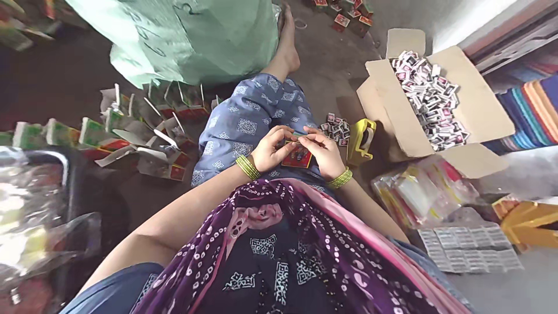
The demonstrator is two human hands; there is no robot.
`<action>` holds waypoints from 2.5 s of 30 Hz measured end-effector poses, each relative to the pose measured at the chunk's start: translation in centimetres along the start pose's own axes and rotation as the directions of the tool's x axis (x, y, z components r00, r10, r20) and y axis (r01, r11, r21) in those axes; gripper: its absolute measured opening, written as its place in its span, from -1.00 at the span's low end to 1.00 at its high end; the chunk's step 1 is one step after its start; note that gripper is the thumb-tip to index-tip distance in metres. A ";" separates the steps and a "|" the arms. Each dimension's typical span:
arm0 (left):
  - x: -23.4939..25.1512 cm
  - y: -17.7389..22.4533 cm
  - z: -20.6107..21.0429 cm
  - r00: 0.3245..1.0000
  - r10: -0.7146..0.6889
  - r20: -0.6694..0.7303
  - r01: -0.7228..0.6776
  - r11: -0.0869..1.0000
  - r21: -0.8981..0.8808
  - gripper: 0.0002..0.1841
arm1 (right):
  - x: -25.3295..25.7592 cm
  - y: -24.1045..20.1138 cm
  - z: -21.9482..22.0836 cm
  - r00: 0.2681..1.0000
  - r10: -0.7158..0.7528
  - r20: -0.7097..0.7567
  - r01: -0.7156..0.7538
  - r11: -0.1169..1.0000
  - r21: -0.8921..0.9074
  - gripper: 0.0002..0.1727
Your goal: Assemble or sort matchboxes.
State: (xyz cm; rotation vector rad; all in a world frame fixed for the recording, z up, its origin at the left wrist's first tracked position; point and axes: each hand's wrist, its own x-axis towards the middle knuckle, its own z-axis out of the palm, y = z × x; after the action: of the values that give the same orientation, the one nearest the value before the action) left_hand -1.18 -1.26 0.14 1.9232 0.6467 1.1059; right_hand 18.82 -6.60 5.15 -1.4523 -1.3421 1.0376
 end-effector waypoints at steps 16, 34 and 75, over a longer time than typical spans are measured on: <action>0.7 0.6 0.9 1.000 -0.025 -0.011 0.026 0.994 0.104 -0.46 | 1.4 0.4 0.5 0.970 0.134 -0.202 -0.129 0.991 0.041 -0.38; 2.8 -3.7 -15.7 0.801 -0.460 -0.384 0.598 0.653 0.464 -0.68 | 0.3 2.8 -7.5 0.940 -0.084 -0.331 0.016 0.979 -0.202 -0.22; 3.7 10.8 -7.3 0.972 0.140 -0.186 -0.127 0.988 0.083 -0.80 | 1.8 -6.4 -1.7 0.816 -0.387 0.430 0.487 0.860 -0.150 -0.13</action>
State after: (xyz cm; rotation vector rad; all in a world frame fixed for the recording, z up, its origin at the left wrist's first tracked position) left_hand -5.40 -1.50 12.98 1.9584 0.6757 1.3829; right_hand 18.90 -4.68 11.74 -1.0481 -2.0514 0.8856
